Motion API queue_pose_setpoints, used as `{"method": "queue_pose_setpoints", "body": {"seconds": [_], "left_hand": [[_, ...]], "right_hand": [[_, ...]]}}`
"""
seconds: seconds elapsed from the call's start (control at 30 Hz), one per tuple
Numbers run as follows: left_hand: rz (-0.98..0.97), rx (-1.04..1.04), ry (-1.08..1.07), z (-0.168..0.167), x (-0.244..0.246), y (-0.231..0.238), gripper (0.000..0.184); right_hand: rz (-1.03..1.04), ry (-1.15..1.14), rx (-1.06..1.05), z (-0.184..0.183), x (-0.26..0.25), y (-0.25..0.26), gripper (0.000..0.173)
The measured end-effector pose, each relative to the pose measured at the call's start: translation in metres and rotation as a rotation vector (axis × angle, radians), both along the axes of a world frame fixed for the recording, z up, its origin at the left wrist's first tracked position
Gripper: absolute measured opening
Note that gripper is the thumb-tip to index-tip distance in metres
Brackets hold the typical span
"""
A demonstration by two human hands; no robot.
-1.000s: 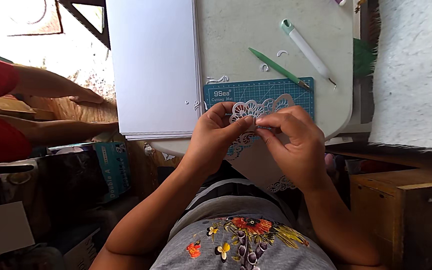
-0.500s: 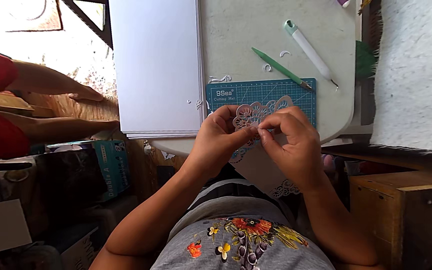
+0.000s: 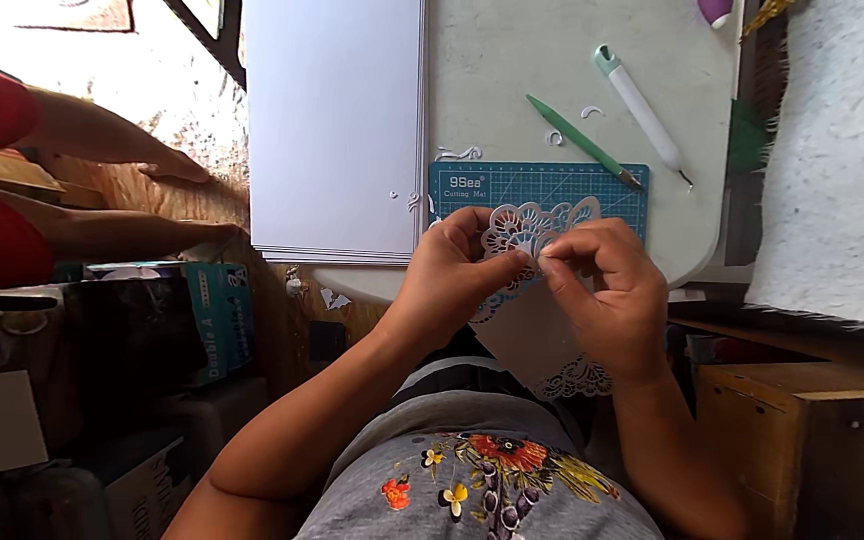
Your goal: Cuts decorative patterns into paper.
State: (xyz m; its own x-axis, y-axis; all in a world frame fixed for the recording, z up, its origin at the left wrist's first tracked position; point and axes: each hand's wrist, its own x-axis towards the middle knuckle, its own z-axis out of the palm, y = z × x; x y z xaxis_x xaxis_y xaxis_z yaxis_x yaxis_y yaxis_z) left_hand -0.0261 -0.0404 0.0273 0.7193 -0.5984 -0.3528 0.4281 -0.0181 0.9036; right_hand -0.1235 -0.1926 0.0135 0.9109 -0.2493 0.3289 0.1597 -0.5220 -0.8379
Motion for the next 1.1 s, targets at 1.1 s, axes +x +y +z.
{"method": "queue_pose_setpoints", "body": {"seconds": [1.1], "left_hand": [[-0.655,-0.303,-0.556,0.013,0.025,0.101,0.013]], "right_hand": [[-0.45,0.182,-0.518,-0.014,0.037,-0.062,0.025]]}}
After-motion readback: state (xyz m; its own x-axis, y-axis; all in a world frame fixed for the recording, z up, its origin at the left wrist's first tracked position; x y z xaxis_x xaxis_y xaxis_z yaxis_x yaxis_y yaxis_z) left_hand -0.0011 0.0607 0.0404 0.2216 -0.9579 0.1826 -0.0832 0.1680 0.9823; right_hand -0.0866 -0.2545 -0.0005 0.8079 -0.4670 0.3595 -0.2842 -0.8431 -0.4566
